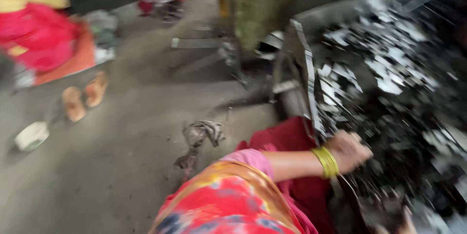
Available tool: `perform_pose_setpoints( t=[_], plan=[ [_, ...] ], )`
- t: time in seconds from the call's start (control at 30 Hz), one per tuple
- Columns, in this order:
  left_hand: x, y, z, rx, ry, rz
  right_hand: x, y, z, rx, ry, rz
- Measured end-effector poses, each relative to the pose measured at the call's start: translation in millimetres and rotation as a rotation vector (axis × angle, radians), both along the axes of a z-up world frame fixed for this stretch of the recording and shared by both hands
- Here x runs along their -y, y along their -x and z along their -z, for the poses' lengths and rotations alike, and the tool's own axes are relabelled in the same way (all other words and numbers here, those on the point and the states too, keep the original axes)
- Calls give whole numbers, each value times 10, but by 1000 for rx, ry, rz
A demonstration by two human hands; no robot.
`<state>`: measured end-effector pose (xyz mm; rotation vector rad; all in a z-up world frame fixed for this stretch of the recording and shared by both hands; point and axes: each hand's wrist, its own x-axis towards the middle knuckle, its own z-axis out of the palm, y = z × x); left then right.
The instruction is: The person sits on the floor and sorts small metal brackets and pins from a large bin, picking them up by hand and placing them into separate piles. The task involves repetitive hand movements to separate the mixed components.
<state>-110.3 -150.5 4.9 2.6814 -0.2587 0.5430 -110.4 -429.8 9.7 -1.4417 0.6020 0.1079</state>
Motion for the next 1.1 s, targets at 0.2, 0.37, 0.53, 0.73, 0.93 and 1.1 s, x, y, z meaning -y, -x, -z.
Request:
perform_pose_setpoints(
  t=[0.2,0.37,0.53,0.73,0.93,1.1],
  plan=[
    [122,-83,-459,-368,1058,-104,-184,259,128,-45,-519,-224],
    [513,299,-478,-453,1279,28,-615,276,-162,25,-766,247],
    [714,675,-798,-261,703,50,-575,309,-237,97,-712,3],
    [563,843,-929,-275,433,49,-713,274,-116,138,-680,-49],
    [427,678,-737,-441,907,-66,-1054,318,-369,253,-596,-77],
    [-70,289,-852,-504,781,176,-1074,362,-851,557,227,-110]
  ],
)
